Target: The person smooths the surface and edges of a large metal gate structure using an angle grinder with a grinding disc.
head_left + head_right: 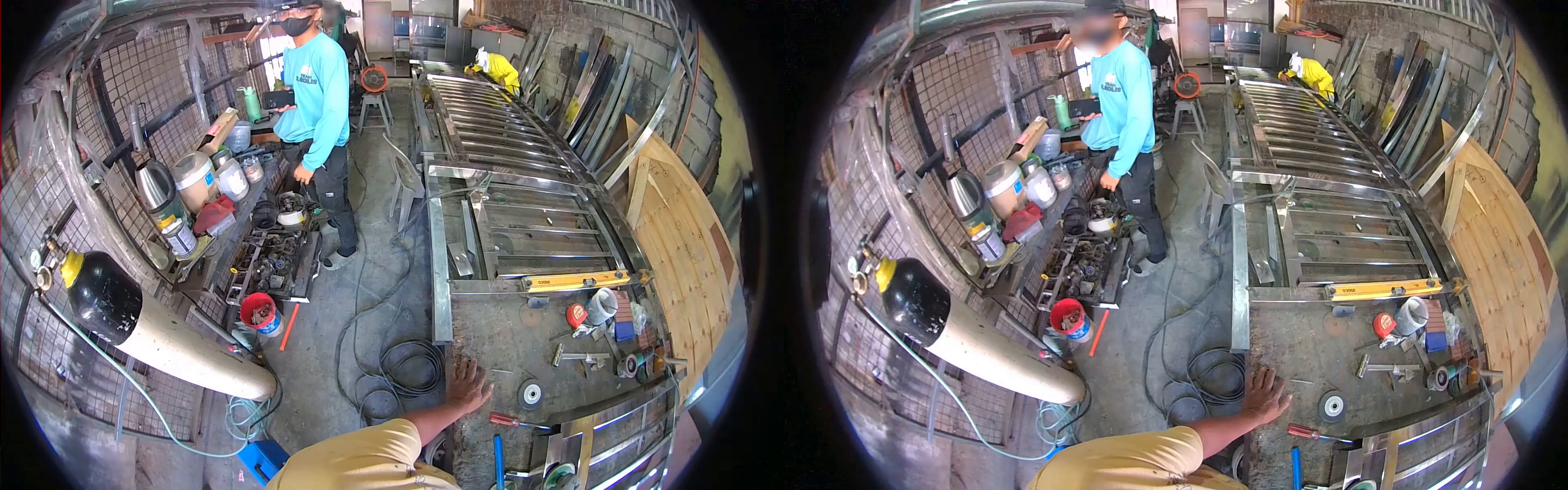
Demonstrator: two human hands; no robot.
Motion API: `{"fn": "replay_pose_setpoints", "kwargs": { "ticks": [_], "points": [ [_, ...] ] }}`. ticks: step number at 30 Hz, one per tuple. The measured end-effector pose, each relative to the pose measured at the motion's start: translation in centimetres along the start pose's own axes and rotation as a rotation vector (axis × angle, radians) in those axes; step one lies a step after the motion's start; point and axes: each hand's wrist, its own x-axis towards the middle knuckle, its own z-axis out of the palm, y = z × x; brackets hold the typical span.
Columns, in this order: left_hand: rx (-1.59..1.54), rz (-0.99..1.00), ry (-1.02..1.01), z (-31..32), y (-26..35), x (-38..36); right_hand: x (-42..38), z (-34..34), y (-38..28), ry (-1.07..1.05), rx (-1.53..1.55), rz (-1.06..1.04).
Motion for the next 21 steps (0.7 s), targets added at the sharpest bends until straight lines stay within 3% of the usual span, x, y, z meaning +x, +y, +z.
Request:
{"fn": "replay_pose_setpoints", "kwargs": {
  "ticks": [15, 21],
  "points": [
    [-0.038, -0.005, 0.046, 1.1, -0.2, 0.1, -1.7, -0.1, 1.5, 0.070, 0.057, 0.019],
    [0.028, -0.005, 0.088, -0.2, 0.1, 0.1, -5.7, 0.0, 4.5, 0.311, 0.260, -0.008]
  ]
}}
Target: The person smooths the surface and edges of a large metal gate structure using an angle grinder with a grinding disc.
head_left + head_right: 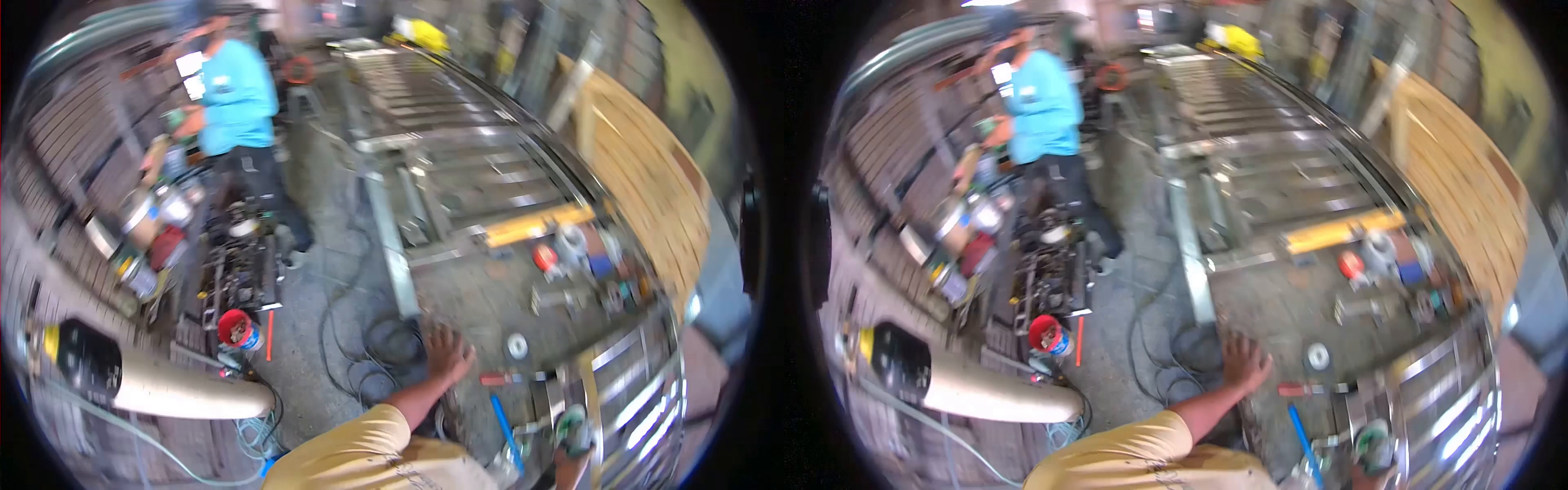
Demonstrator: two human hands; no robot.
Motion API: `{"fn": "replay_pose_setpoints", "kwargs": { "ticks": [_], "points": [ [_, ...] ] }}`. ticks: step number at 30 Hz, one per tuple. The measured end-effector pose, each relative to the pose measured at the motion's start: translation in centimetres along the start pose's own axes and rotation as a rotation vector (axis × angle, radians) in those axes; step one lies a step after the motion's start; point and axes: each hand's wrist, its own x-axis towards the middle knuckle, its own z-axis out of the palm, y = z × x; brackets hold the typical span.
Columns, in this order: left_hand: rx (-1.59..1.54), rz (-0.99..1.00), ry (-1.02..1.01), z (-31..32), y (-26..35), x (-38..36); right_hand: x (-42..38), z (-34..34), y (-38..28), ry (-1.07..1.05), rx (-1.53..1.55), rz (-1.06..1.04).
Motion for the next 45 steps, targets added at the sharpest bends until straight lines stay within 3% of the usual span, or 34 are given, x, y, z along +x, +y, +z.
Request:
{"fn": "replay_pose_setpoints", "kwargs": {
  "ticks": [3, 4, 6, 7, 15, 19, 20, 21, 22, 23, 27, 30, 35, 37, 38, 39, 40, 43, 45],
  "points": [
    [0.018, 0.042, 0.149, 1.3, -0.2, 0.4, -2.2, -1.0, -5.1, 0.106, -0.120, 0.063],
    [0.039, 0.037, 0.194, 2.2, -0.3, 0.4, -2.2, -1.5, -5.7, 0.033, -0.135, 0.159],
    [0.024, 0.099, 0.257, 2.2, -0.3, 0.2, -3.5, -1.3, -5.0, 0.125, -0.094, 0.228],
    [0.039, 0.112, 0.220, 1.8, -0.2, 0.4, -3.8, -0.9, -2.0, 0.161, -0.074, 0.216],
    [0.065, 0.092, 0.057, 2.7, -0.5, 0.9, -12.5, -2.8, -1.3, 0.265, 0.505, 0.389],
    [-0.122, 0.368, 0.129, 0.6, 2.5, -0.5, -16.3, -5.3, -2.5, 0.305, 0.803, 0.309],
    [-0.227, 0.573, 0.193, -0.5, 5.3, -2.3, -17.1, -5.7, -2.5, 0.315, 0.879, 0.298],
    [-0.393, 0.694, -0.066, -1.6, 7.9, -4.2, -17.9, -6.0, -2.3, 0.326, 0.952, 0.287],
    [-0.510, 0.891, -0.024, -1.3, 10.3, -6.7, -18.8, -5.8, -1.1, 0.344, 1.022, 0.277],
    [-0.543, 1.021, -0.186, -0.4, 12.0, -8.9, -19.3, -5.8, -1.0, 0.378, 1.050, 0.279],
    [-0.356, 1.226, -0.430, 1.7, 17.4, -14.6, -20.9, -5.6, -2.1, 0.515, 1.122, 0.294],
    [-0.200, 1.171, -0.683, 4.0, 18.8, -14.7, -23.0, -5.0, -3.3, 0.559, 1.183, 0.287],
    [-0.229, 1.220, -0.669, 3.5, 18.9, -14.6, -25.0, -4.3, -5.0, 0.682, 1.108, 0.271],
    [-0.396, 1.199, -0.700, 2.4, 18.8, -14.5, -24.7, -5.1, -5.8, 0.707, 1.095, 0.257],
    [-0.536, 1.174, -0.743, 2.0, 18.6, -14.5, -24.4, -5.2, -6.7, 0.794, 0.885, 0.314],
    [-0.676, 1.144, -0.788, 1.6, 18.4, -14.6, -24.1, -5.3, -6.8, 0.770, 0.882, 0.322],
    [-0.828, 1.003, -0.959, 1.4, 18.3, -14.7, -23.9, -5.3, -6.8, 0.746, 0.880, 0.332],
    [-1.216, 0.182, -1.594, -1.0, 18.9, -14.0, -22.5, -5.2, -6.6, 0.662, 0.720, 0.387],
    [-1.375, 0.147, -1.652, -2.6, 19.3, -13.7, -21.1, -4.9, -7.0, 0.573, 0.563, 0.397]
  ]
}}
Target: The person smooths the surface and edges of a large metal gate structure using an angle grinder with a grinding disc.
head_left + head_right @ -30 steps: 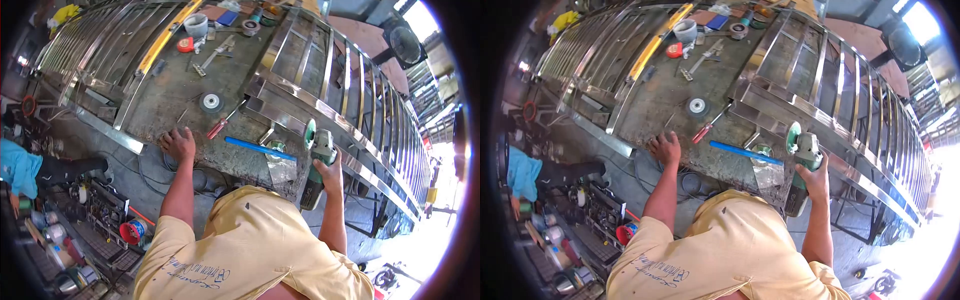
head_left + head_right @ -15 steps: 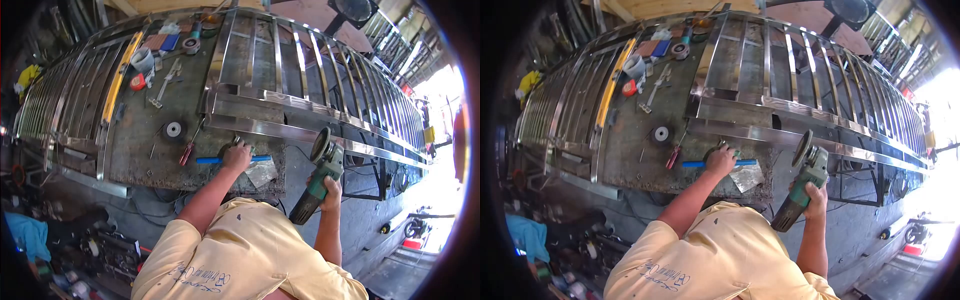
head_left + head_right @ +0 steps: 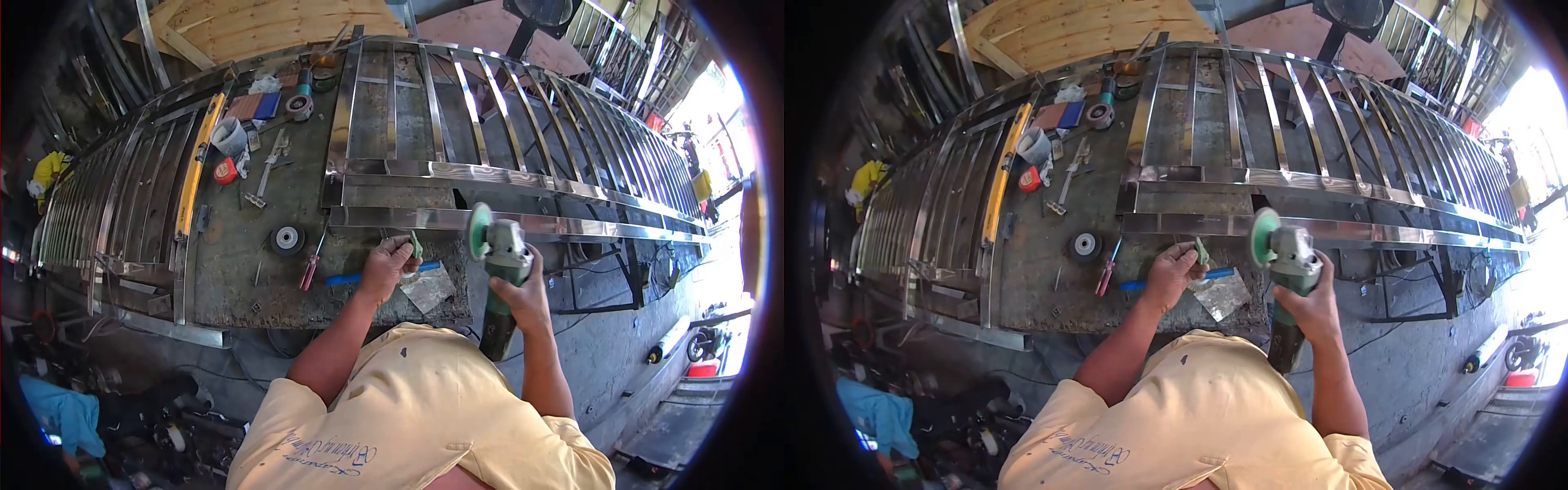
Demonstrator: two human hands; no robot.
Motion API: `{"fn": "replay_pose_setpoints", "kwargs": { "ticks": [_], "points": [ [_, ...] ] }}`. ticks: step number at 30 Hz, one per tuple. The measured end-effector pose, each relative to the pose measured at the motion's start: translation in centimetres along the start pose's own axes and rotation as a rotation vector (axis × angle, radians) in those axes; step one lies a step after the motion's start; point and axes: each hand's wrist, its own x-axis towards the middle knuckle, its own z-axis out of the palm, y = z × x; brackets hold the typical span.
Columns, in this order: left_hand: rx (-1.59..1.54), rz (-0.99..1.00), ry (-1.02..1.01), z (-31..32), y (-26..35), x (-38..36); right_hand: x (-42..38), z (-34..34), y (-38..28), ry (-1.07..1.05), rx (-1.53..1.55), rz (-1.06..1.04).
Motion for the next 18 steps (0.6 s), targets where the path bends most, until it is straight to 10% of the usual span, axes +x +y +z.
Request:
{"fn": "replay_pose_setpoints", "kwargs": {
  "ticks": [18],
  "points": [
    [0.522, 0.492, 0.200, 3.7, 1.8, -1.0, 2.1, 4.2, -0.6, -0.163, -0.294, 0.008]
  ]
}}
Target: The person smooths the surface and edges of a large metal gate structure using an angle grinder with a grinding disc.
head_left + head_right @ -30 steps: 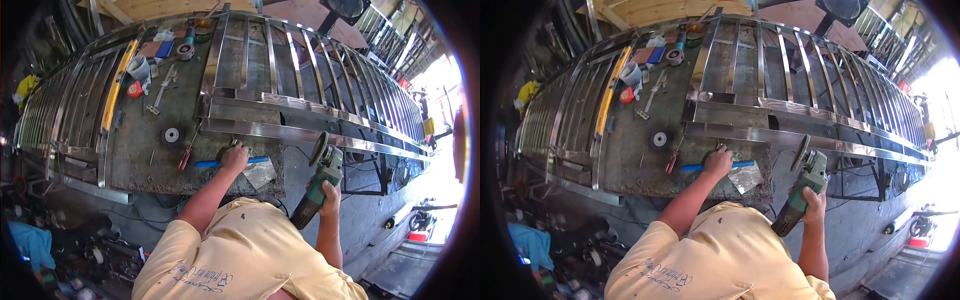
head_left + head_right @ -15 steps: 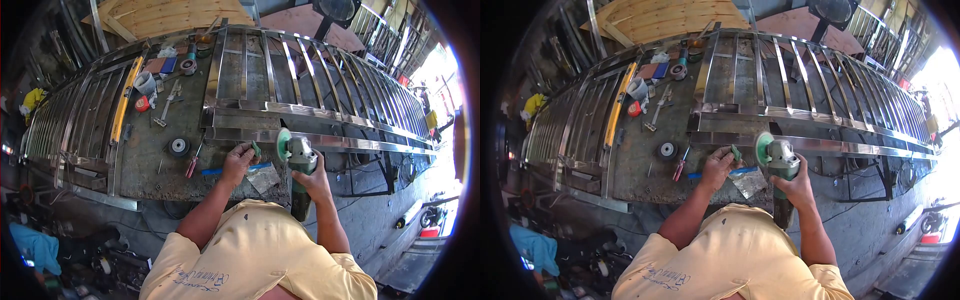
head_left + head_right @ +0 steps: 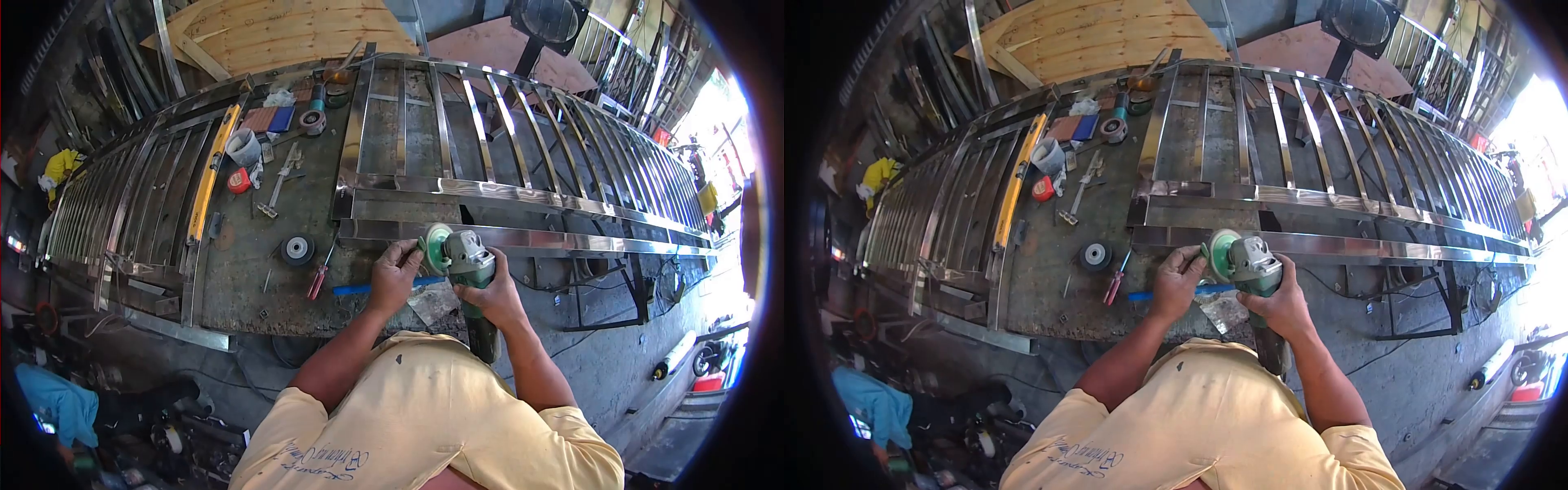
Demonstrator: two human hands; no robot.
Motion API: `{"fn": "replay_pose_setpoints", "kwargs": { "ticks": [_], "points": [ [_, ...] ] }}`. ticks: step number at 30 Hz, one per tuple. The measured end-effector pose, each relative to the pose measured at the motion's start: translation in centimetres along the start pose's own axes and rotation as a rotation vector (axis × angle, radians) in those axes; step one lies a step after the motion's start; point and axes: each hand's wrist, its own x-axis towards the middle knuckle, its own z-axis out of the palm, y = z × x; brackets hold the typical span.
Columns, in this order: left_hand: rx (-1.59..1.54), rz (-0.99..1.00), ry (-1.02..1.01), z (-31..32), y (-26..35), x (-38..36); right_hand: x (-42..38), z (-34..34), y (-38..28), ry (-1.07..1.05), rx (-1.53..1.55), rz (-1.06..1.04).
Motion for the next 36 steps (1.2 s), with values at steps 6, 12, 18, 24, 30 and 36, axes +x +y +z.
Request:
{"fn": "replay_pose_setpoints", "kwargs": {
  "ticks": [6, 12, 18, 24, 30, 36],
  "points": [
    [0.041, -0.015, -0.060, 0.3, 0.3, 0.9, 0.3, -0.5, -0.1, 0.027, -0.043, -0.016],
    [0.044, -0.007, -0.060, 1.1, -0.3, 1.4, 1.2, -0.8, 0.0, 0.042, 0.003, -0.011],
    [0.134, 0.004, -0.045, 1.1, -1.4, 2.1, 2.0, -0.9, -0.1, 0.020, 0.017, -0.017],
    [0.189, -0.001, -0.013, 1.2, -0.2, 1.7, 2.9, -0.8, 1.1, -0.023, 0.082, -0.009],
    [0.209, 0.040, 0.004, 0.9, 0.6, 1.3, 2.9, -0.9, 1.3, -0.068, 0.110, -0.002],
    [0.160, 0.043, 0.154, -1.9, 0.1, -1.4, 4.7, -1.6, 4.6, -0.406, 0.656, 0.010]
  ]
}}
